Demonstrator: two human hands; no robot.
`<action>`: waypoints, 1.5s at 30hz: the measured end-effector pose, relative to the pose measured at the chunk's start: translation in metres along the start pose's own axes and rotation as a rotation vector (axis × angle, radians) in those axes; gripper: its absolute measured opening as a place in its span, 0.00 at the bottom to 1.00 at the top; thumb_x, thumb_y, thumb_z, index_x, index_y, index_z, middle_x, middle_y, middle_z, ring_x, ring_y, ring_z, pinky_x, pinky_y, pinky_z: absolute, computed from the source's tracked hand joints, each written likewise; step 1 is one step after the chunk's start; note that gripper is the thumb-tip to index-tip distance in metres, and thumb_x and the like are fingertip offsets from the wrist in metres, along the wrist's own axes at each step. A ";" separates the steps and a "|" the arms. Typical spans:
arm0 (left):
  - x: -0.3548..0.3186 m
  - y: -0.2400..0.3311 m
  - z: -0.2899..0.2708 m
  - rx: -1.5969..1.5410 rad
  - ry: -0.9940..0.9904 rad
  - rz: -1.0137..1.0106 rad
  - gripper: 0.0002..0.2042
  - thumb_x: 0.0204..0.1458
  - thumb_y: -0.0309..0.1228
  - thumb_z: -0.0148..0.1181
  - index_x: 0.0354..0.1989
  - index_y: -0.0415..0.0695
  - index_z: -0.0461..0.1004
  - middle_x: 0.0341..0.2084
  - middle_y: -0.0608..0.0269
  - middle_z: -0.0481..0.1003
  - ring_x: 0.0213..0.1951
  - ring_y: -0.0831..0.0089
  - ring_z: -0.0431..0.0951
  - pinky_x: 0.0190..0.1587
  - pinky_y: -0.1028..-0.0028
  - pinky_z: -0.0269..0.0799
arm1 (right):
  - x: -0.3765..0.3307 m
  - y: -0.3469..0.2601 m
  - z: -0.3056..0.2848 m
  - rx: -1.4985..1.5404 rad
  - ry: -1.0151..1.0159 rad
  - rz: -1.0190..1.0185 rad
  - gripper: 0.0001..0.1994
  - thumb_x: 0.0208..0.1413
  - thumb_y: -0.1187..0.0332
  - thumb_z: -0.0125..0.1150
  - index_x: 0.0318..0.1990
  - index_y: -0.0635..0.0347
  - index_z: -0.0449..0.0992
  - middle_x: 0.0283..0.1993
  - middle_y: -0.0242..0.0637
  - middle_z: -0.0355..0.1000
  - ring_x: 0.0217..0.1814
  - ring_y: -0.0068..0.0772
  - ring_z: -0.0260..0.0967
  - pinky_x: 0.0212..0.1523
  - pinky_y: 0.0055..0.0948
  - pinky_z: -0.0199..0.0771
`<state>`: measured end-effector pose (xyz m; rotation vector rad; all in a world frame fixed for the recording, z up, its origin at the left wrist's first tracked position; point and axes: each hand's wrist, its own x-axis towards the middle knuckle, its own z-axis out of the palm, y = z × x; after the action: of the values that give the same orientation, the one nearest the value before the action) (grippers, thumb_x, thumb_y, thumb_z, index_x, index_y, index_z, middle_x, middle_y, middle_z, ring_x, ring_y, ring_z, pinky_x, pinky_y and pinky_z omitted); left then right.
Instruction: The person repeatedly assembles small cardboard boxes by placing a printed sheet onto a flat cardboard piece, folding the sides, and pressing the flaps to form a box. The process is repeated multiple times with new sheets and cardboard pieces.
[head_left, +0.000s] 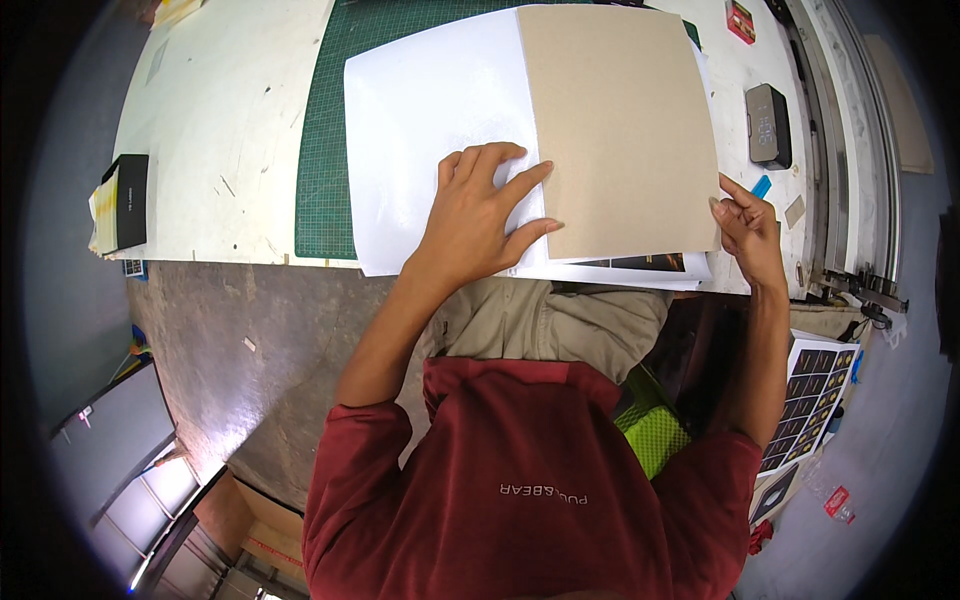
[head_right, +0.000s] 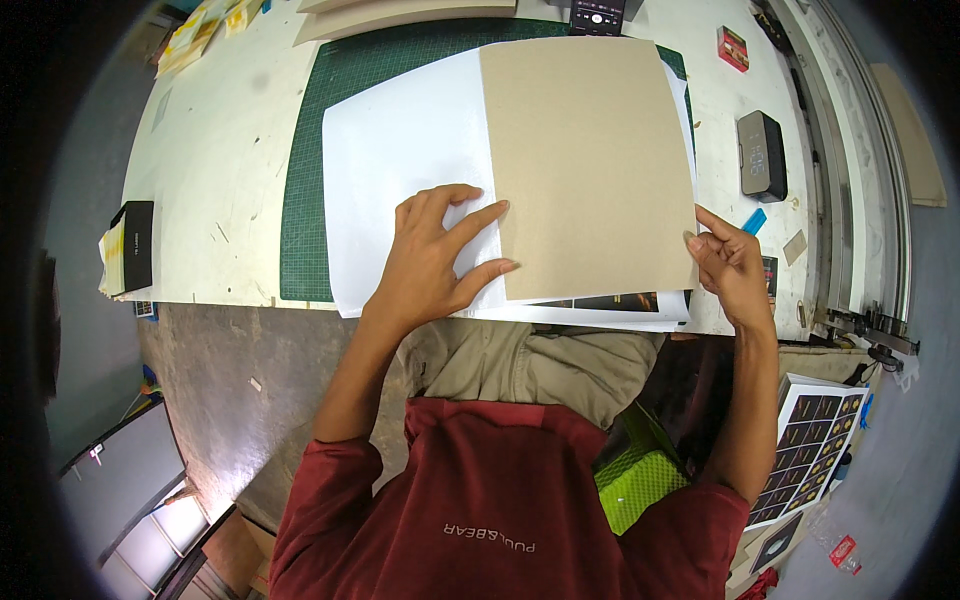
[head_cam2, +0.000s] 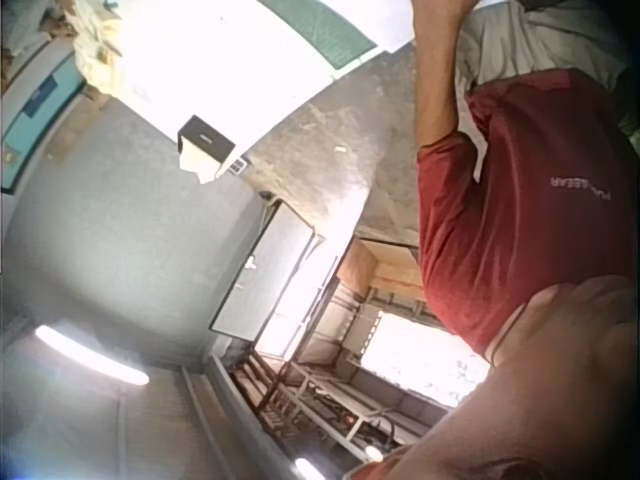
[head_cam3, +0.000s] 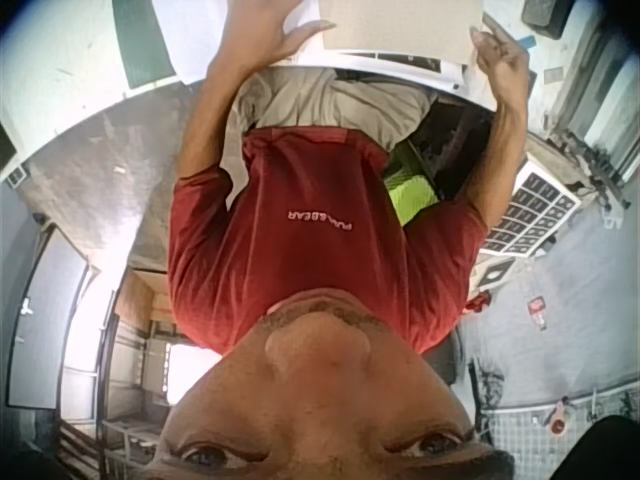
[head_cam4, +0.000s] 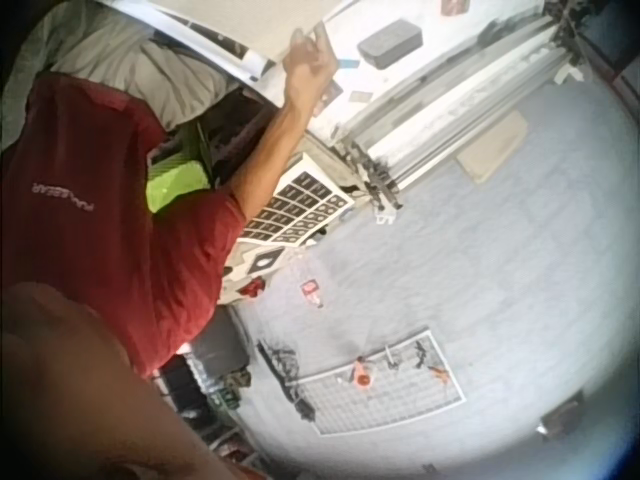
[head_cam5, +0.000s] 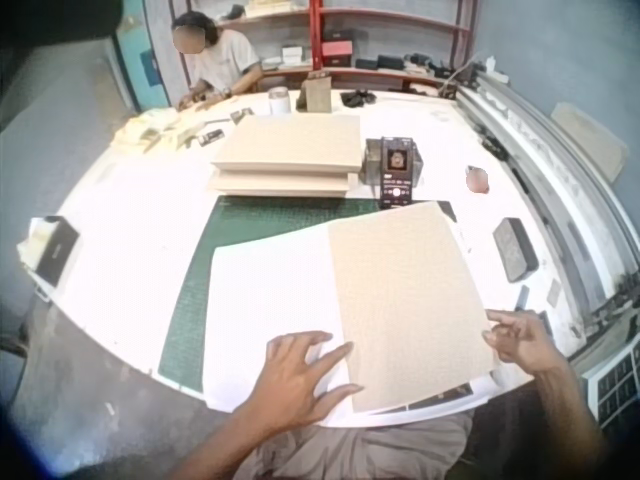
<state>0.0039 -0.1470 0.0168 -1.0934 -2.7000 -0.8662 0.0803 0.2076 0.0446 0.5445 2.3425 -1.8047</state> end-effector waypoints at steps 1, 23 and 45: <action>0.000 0.000 0.000 0.002 -0.002 0.000 0.27 0.49 0.50 0.67 0.55 0.48 0.77 0.52 0.53 0.70 0.53 0.57 0.68 0.58 0.58 0.59 | 0.000 -0.001 -0.001 -0.005 -0.008 0.001 0.23 0.61 0.72 0.61 0.63 0.67 0.69 0.21 0.22 0.68 0.15 0.08 0.44 0.15 0.17 0.41; 0.001 0.004 0.000 0.033 -0.002 0.010 0.26 0.50 0.49 0.66 0.54 0.47 0.76 0.51 0.52 0.71 0.54 0.58 0.69 0.58 0.57 0.58 | 0.004 0.001 0.001 -0.384 0.080 -0.084 0.21 0.57 0.69 0.66 0.58 0.66 0.75 0.21 0.28 0.74 0.18 0.15 0.57 0.21 0.20 0.60; -0.110 0.008 0.010 0.218 0.251 -0.460 0.46 0.44 0.36 0.68 0.73 0.44 0.50 0.72 0.36 0.41 0.74 0.39 0.34 0.68 0.36 0.29 | -0.009 -0.020 0.088 -1.023 0.100 -0.713 0.16 0.55 0.65 0.64 0.50 0.60 0.79 0.56 0.44 0.73 0.60 0.46 0.68 0.70 0.52 0.52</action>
<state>0.0917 -0.2038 -0.0199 -0.2978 -2.7773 -0.6792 0.0716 0.1179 0.0415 -0.3920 3.2811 -0.4257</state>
